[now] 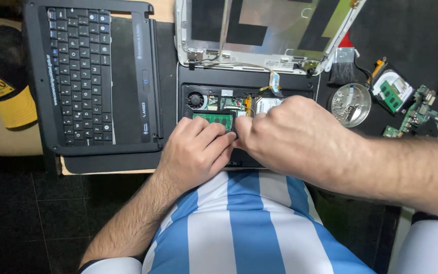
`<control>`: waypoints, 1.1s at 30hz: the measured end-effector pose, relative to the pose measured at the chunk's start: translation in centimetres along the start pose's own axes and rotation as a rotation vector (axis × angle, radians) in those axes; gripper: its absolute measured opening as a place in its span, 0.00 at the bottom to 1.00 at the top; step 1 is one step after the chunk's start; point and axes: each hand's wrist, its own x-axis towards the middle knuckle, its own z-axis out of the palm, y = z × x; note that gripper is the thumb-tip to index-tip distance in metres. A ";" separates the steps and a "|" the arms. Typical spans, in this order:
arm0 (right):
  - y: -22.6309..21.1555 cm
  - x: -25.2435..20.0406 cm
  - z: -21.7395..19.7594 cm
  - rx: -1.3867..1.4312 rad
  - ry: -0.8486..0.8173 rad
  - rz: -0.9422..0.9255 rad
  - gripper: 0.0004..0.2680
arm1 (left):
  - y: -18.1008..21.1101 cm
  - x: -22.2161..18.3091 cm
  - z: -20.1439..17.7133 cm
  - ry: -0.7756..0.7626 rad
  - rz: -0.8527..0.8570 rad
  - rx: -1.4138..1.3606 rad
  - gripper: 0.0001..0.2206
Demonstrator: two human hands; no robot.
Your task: Disassembling the internal components of a laptop, including removing screws and disconnecting cables.
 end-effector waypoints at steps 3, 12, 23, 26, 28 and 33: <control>-0.2 0.1 0.4 -0.019 0.017 0.031 0.22 | 0.0 -0.1 0.1 -0.001 -0.016 -0.017 0.05; -0.7 0.1 2.1 -0.119 0.173 0.039 0.21 | 0.0 -0.2 0.3 0.021 -0.020 -0.022 0.06; -0.8 1.0 -0.1 -0.007 0.067 -0.098 0.04 | 0.1 -0.3 0.7 0.020 -0.050 -0.031 0.04; -0.8 1.1 -3.0 0.093 -0.124 -0.079 0.05 | -0.1 -0.9 1.6 0.023 -0.076 -0.030 0.05; -0.7 1.1 -3.5 0.141 -0.111 -0.071 0.05 | -0.2 -1.3 2.0 0.025 -0.070 -0.024 0.06; -0.8 1.1 -2.4 0.076 -0.074 -0.102 0.05 | -0.1 -1.3 2.0 0.037 -0.084 -0.026 0.05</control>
